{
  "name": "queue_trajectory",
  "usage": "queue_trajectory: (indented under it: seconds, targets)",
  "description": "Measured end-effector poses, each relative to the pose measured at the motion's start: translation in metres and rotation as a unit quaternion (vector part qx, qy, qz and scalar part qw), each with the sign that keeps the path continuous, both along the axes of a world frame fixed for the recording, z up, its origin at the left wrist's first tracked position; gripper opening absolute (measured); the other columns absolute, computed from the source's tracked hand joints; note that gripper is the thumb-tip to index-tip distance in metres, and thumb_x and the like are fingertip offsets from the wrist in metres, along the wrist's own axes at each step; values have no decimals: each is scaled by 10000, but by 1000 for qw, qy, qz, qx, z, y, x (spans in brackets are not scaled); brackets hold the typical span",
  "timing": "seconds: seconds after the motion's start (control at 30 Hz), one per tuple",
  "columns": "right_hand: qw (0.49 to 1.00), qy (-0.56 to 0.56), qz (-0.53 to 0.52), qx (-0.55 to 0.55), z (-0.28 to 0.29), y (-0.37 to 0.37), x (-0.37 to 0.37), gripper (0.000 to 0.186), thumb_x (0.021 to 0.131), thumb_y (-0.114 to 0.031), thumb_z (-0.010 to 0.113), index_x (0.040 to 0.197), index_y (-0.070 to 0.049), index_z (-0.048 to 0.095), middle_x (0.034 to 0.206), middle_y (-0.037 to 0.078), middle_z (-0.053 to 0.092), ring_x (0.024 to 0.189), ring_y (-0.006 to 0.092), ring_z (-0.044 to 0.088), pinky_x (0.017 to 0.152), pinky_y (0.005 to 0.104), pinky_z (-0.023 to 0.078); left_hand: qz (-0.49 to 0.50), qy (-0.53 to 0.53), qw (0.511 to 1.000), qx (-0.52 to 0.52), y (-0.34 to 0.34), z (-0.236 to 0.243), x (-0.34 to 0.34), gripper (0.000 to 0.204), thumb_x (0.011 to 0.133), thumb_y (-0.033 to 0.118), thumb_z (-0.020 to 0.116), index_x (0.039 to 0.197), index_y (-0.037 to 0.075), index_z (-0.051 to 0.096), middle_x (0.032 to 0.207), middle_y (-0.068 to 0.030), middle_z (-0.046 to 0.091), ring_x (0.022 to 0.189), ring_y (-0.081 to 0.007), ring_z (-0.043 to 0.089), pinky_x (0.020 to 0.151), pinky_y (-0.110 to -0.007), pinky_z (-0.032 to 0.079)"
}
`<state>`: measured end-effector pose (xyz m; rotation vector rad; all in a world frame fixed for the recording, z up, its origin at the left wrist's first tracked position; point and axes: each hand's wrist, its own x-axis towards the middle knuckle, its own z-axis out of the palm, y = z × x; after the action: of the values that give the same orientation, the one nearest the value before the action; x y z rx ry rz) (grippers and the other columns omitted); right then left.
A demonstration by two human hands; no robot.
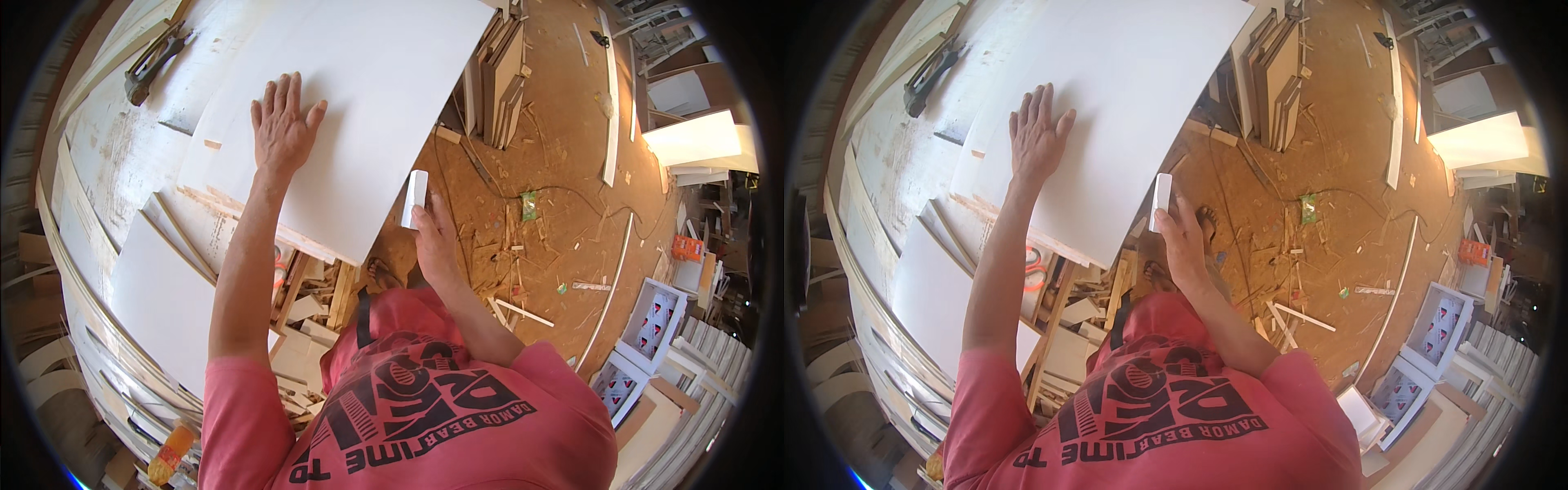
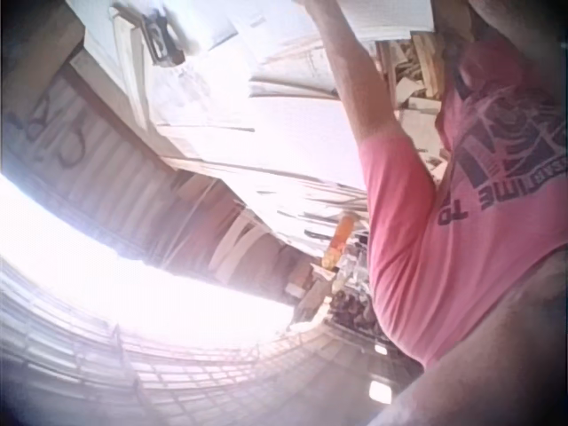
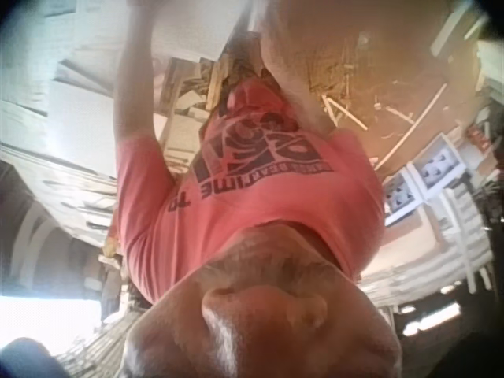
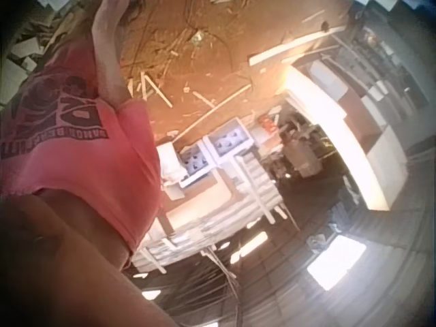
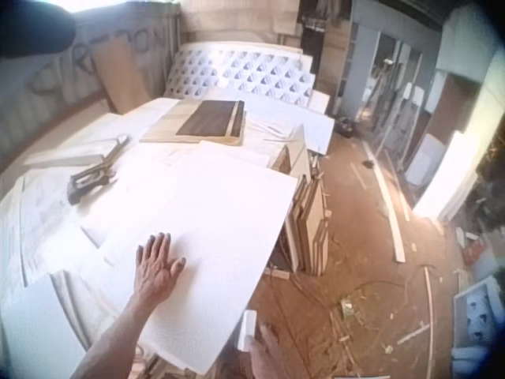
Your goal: The person applies a strip of edging to a white board by hand, pressing it down and smoothing it along the edge. Another person then approaches with a document and points to specific details while they talk.
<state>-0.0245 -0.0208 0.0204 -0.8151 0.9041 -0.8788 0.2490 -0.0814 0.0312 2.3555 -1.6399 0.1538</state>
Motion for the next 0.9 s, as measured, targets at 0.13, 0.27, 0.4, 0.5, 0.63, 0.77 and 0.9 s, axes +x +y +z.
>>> queue_trajectory:
  seconds: [0.13, 0.27, 0.4, 0.5, 0.63, 0.77, 0.9]
  targets:
    - [994, 63, 28, -81, -3, -87, -7, 525, 937, -251, 515, 1370, 17, 383, 1142, 84, 539, 1029, 142, 518, 913, 272, 417, -11, -1, 1000, 15, 1, 5, -2, 642, 953, 523, 363, 1461, 143, 269, 1488, -118, 307, 1403, -306, 209, 1140, -501, 150]
    - [987, 71, 9, -144, -11, -160, -2, 540, 935, -277, 500, 1381, 1, 378, 1164, 89, 536, 1056, 147, 519, 926, 278, 426, -12, -14, 999, 33, -2, 8, -3, 635, 955, 514, 378, 1466, 156, 263, 1500, -133, 276, 1411, -320, 181, 1140, -516, 132]
    - [990, 37, -20, -133, -15, -249, 1, 524, 914, -272, 518, 1350, 5, 423, 1175, 91, 534, 1068, 158, 515, 927, 292, 414, -20, -25, 998, 46, -3, 10, -2, 624, 957, 497, 384, 1470, 163, 258, 1506, -141, 261, 1412, -331, 173, 1139, -516, 127]
    - [987, 57, -19, -149, -6, -321, 0, 484, 907, -278, 528, 1311, -18, 475, 1156, 77, 548, 1040, 165, 525, 879, 306, 431, -22, -17, 998, 56, -2, 15, -2, 616, 958, 481, 392, 1467, 157, 268, 1509, -141, 255, 1411, -338, 172, 1140, -514, 124]
    - [987, 55, -38, -146, -3, -393, 2, 446, 919, -293, 530, 1301, -67, 490, 1125, 49, 557, 981, 149, 528, 807, 318, 464, -11, 1, 997, 81, -3, 23, -4, 626, 953, 475, 404, 1460, 128, 283, 1517, -136, 239, 1414, -334, 165, 1143, -511, 114]
    - [984, 68, -77, -144, 3, -409, 10, 384, 921, -259, 524, 1246, -55, 531, 1087, 37, 564, 935, 135, 539, 755, 285, 474, -7, 1, 996, 91, -4, 23, -4, 630, 949, 465, 414, 1463, 128, 277, 1520, -129, 235, 1420, -328, 149, 1147, -506, 107]
    - [986, 60, -37, -150, -6, -402, 3, 369, 922, -241, 519, 1236, -49, 523, 1063, 33, 563, 923, 129, 542, 765, 285, 482, -12, -14, 996, 89, -5, 22, -2, 625, 948, 462, 417, 1465, 141, 276, 1524, -122, 227, 1423, -322, 144, 1150, -501, 105]
